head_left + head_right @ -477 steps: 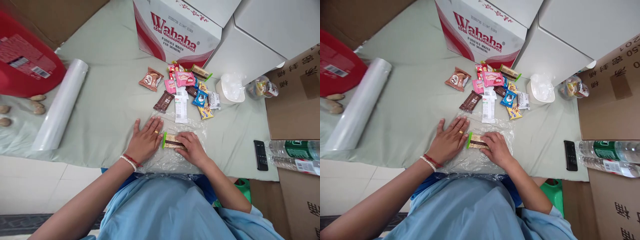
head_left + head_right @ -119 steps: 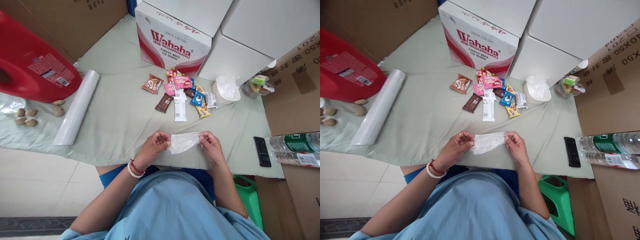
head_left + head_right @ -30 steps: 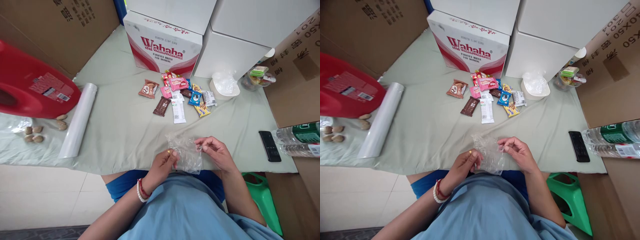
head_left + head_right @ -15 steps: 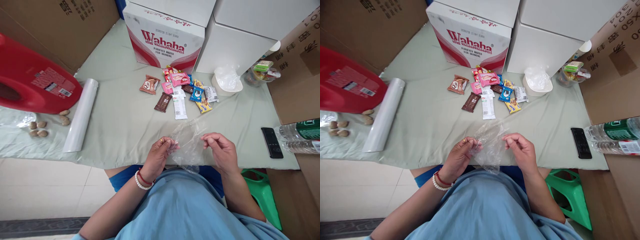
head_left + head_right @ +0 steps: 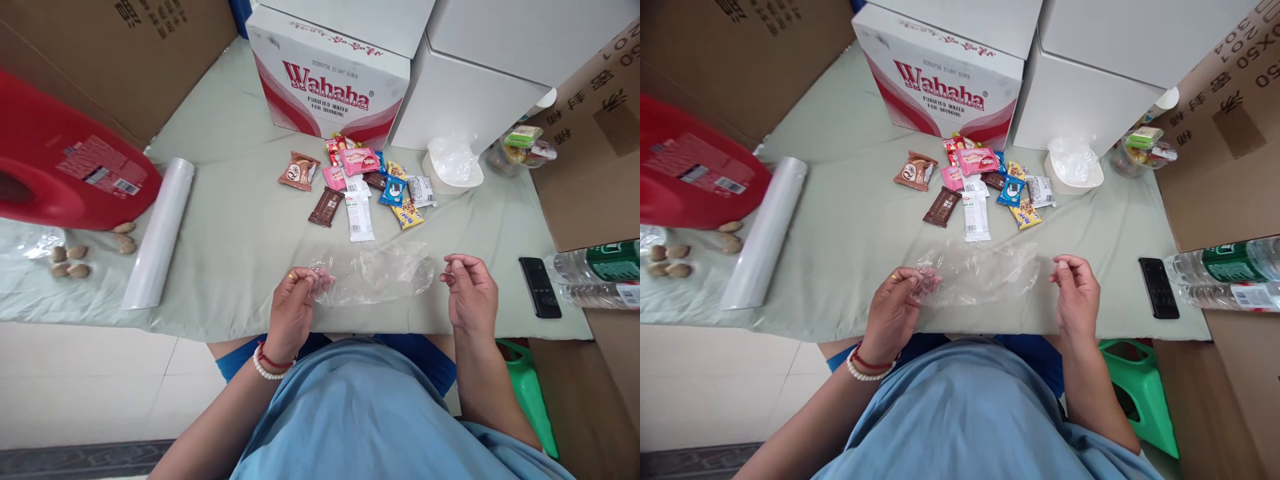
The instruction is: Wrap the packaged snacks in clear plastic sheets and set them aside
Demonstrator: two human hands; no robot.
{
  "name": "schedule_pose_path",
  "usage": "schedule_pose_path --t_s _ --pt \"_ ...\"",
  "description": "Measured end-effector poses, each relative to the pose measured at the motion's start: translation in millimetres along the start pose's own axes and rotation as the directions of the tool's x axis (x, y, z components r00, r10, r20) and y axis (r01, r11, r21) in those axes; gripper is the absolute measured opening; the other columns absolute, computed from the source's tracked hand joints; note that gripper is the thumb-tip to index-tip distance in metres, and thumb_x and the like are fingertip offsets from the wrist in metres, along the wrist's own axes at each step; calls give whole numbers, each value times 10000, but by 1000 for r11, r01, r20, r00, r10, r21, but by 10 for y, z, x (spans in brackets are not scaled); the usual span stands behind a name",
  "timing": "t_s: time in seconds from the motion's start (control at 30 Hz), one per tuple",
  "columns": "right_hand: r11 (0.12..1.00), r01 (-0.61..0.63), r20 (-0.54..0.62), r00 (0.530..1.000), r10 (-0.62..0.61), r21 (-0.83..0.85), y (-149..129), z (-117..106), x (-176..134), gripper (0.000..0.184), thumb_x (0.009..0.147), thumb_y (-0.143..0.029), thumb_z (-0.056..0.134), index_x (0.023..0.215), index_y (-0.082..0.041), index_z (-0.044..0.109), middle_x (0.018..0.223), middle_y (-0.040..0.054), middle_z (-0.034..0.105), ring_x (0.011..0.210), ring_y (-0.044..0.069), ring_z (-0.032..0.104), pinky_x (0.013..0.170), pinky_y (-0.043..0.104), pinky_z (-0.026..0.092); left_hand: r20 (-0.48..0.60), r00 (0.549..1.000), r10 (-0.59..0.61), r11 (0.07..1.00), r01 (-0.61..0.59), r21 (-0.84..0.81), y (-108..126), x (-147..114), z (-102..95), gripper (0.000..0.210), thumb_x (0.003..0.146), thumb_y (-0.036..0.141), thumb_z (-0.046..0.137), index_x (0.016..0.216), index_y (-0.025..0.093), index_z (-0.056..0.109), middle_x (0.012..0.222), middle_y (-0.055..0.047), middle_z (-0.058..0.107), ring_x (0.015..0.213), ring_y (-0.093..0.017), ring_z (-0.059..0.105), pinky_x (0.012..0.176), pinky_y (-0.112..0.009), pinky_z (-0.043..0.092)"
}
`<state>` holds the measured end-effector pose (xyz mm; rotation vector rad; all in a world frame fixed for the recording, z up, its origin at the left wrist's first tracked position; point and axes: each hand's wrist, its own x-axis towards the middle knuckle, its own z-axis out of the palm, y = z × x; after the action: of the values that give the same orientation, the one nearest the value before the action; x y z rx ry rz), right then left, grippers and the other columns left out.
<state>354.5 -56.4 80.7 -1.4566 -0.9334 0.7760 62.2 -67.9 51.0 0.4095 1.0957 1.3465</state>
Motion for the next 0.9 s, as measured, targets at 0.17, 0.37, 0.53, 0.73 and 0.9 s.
schedule_pose_path --t_s 0.17,0.37,0.53,0.73,0.9 --pt "992 102 18 995 -101 -79 -78 29 88 324 966 -539 674 1095 -242 670 1124 70 680 950 185 626 799 332 553 40 999 33 998 -35 50 119 -84 10 164 701 271 798 708 179 662 1021 -59 706 963 -226 711 936 -408 571" --pt "824 446 402 866 -297 -351 -247 141 78 587 933 -581 713 1428 -300 569 1467 131 562 1343 316 546 1090 529 509 12 999 43 985 -44 165 19 -115 -101 184 732 302 789 752 178 654 1042 -55 687 862 -178 684 782 -311 560" --pt "581 773 834 481 -271 -256 -293 98 -197 475 934 -497 749 1371 -337 657 1268 104 712 1367 367 533 1211 636 361 4 985 172 851 -151 503 -17 -166 -452 200 844 386 719 893 197 674 917 -35 683 787 -161 634 707 -273 519" --pt "582 771 771 528 -356 -259 -100 121 -375 471 1007 -159 600 1465 -267 576 927 70 713 976 272 612 850 449 561 222 965 140 538 -262 801 144 -374 -667 260 905 465 643 889 220 729 834 -38 689 708 -182 639 650 -289 523" --pt "485 853 857 386 -341 -191 -344 411 -375 561 983 -42 496 1443 -336 624 1394 90 674 1131 260 649 934 437 545 295 954 59 379 -295 877 144 -530 -593 308 976 480 536 925 234 715 898 -57 721 688 -202 662 632 -322 539"
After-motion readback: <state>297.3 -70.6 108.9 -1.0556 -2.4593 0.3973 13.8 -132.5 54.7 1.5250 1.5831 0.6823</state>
